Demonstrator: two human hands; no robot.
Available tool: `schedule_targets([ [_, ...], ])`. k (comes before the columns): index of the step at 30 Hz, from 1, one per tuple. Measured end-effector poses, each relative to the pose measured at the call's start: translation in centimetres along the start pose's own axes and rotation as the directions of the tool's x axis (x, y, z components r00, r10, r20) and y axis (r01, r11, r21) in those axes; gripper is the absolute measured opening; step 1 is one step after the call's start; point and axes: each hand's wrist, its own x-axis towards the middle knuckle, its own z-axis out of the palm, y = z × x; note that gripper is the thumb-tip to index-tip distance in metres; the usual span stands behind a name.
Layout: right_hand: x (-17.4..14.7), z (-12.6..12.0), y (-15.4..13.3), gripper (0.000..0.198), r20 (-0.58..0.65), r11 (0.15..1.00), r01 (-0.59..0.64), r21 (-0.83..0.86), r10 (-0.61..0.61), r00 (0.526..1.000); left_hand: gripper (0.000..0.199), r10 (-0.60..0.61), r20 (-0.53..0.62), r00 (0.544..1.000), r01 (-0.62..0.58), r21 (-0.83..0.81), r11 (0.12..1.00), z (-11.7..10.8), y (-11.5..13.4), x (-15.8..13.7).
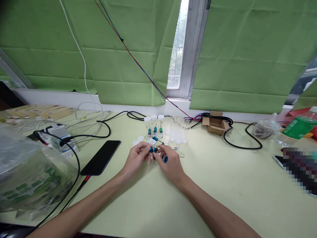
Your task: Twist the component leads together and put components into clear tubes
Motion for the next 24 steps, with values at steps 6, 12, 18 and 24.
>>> schedule_targets([
  [6,-0.02,-0.13,-0.7,0.025,-0.03,0.995,0.094,0.019,-0.093,0.995,0.025,-0.002,-0.026,1.0,0.003,0.024,1.0,0.03,0.11,-0.04],
  [12,-0.11,-0.05,-0.69,0.024,-0.023,0.994,0.106,0.002,-0.106,0.994,0.027,-0.005,-0.017,1.0,0.005,0.023,1.0,-0.04,0.0,0.02],
  [18,0.01,-0.08,-0.53,0.022,0.007,0.995,0.091,-0.03,-0.091,0.996,0.025,-0.002,-0.016,1.0,0.002,0.022,1.0,-0.01,-0.02,0.0],
  [24,-0.01,-0.03,-0.41,0.021,0.015,0.994,0.088,-0.06,-0.087,0.996,0.023,0.006,-0.005,1.0,-0.006,0.038,0.999,-0.15,-0.32,0.06],
])
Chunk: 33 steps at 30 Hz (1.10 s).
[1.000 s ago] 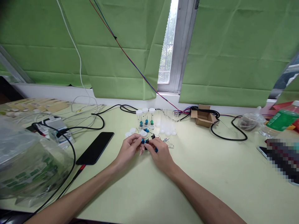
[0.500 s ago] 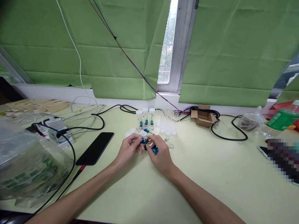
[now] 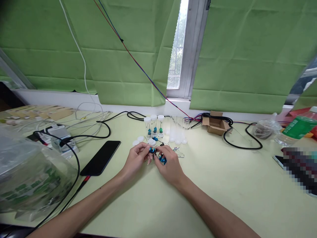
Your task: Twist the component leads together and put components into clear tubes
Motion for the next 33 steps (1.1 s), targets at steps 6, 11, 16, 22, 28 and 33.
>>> schedule_targets([
  [6,0.11,0.07,0.08,0.016,0.04,0.999,-0.018,-0.026,0.019,0.999,0.025,-0.004,0.005,1.0,0.004,-0.001,1.0,-0.02,0.02,-0.02],
  [11,0.02,0.0,-0.16,0.029,-0.019,1.0,0.005,-0.021,-0.005,1.0,0.023,0.0,-0.009,1.0,0.0,0.002,1.0,-0.04,0.07,-0.04],
  [16,-0.09,-0.1,-0.41,0.032,-0.045,0.997,0.076,-0.013,-0.077,0.996,0.023,-0.003,-0.027,1.0,0.004,0.011,1.0,-0.02,0.11,-0.03],
  [22,-0.13,-0.03,-0.03,0.028,-0.03,0.997,0.074,-0.007,-0.074,0.997,0.023,-0.006,-0.026,1.0,0.006,0.004,1.0,-0.01,0.04,0.03],
  [28,-0.16,0.06,0.24,0.028,-0.02,0.998,0.066,-0.011,-0.066,0.998,0.024,-0.009,-0.025,1.0,0.009,0.003,1.0,-0.06,-0.04,0.05],
  [33,-0.16,0.21,0.49,0.025,-0.006,0.998,0.052,-0.033,-0.052,0.999,0.025,-0.009,-0.014,1.0,0.009,-0.006,1.0,-0.09,-0.07,0.06],
])
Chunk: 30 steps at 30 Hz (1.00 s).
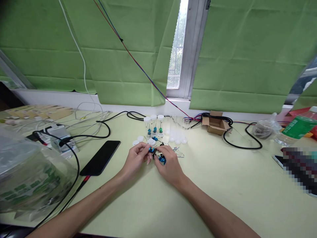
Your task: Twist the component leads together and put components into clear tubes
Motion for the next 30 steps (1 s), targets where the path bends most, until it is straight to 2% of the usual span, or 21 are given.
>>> schedule_targets([
  [7,-0.03,0.06,0.07,0.02,0.036,1.0,-0.022,-0.02,0.023,0.999,0.024,-0.002,-0.007,1.0,0.002,-0.001,1.0,0.03,0.08,-0.03],
  [12,-0.21,0.04,-0.2,0.037,0.0,0.999,-0.035,0.023,0.035,0.999,0.024,-0.005,-0.009,1.0,0.005,0.02,1.0,-0.03,0.02,-0.08],
  [16,-0.21,-0.07,-0.51,0.042,0.027,0.999,-0.008,0.041,0.007,1.0,0.025,0.0,-0.014,1.0,0.0,0.01,1.0,0.06,0.06,-0.1],
  [21,-0.12,-0.05,-0.42,0.039,0.051,0.999,0.015,0.039,-0.017,0.999,0.023,0.004,-0.017,1.0,-0.003,0.023,1.0,0.15,0.06,-0.02],
  [30,-0.28,0.07,0.09,0.038,0.075,0.998,-0.064,0.019,0.063,0.995,0.025,-0.001,-0.016,1.0,0.001,0.014,1.0,0.06,-0.01,-0.1],
])
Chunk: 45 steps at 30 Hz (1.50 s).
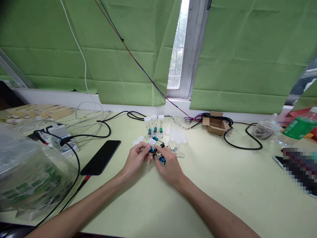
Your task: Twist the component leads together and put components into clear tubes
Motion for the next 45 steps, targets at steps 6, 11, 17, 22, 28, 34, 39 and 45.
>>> schedule_targets([
  [6,-0.1,0.1,0.2,0.041,-0.008,1.0,-0.01,-0.004,0.01,1.0,0.026,-0.002,-0.004,1.0,0.002,0.005,1.0,0.0,0.2,0.0],
  [11,-0.1,0.0,0.0,0.044,-0.01,1.0,0.017,-0.013,-0.017,1.0,0.028,-0.013,-0.003,1.0,0.013,-0.002,1.0,0.1,0.4,0.0],
  [17,-0.1,0.0,0.4,0.04,0.042,0.997,0.072,-0.02,-0.071,0.997,0.027,-0.026,0.003,1.0,0.026,0.013,1.0,0.0,0.2,0.0],
  [22,-0.1,0.0,0.8,0.033,0.014,0.997,0.065,-0.039,-0.065,0.998,0.026,-0.047,0.021,0.999,0.047,0.013,0.999,0.1,0.4,-0.2],
  [28,-0.1,0.1,1.0,0.024,0.004,0.997,0.053,-0.047,-0.053,0.999,0.028,-0.063,0.045,0.997,0.063,0.004,0.998,0.1,0.4,-0.1],
  [34,-0.1,0.2,1.1,0.02,0.003,0.999,0.022,-0.038,-0.021,1.0,0.028,-0.066,0.057,0.996,0.064,0.035,0.997,0.1,0.3,-0.1],
  [39,-0.2,0.2,1.1,0.019,0.014,1.0,0.005,-0.031,-0.005,1.0,0.028,-0.084,0.049,0.995,0.083,0.011,0.996,0.1,0.5,-0.2],
  [45,-0.1,0.1,0.7,0.017,0.01,0.998,0.003,-0.056,-0.003,1.0,0.028,-0.109,0.055,0.993,0.11,-0.015,0.994,0.2,0.6,-0.2],
])
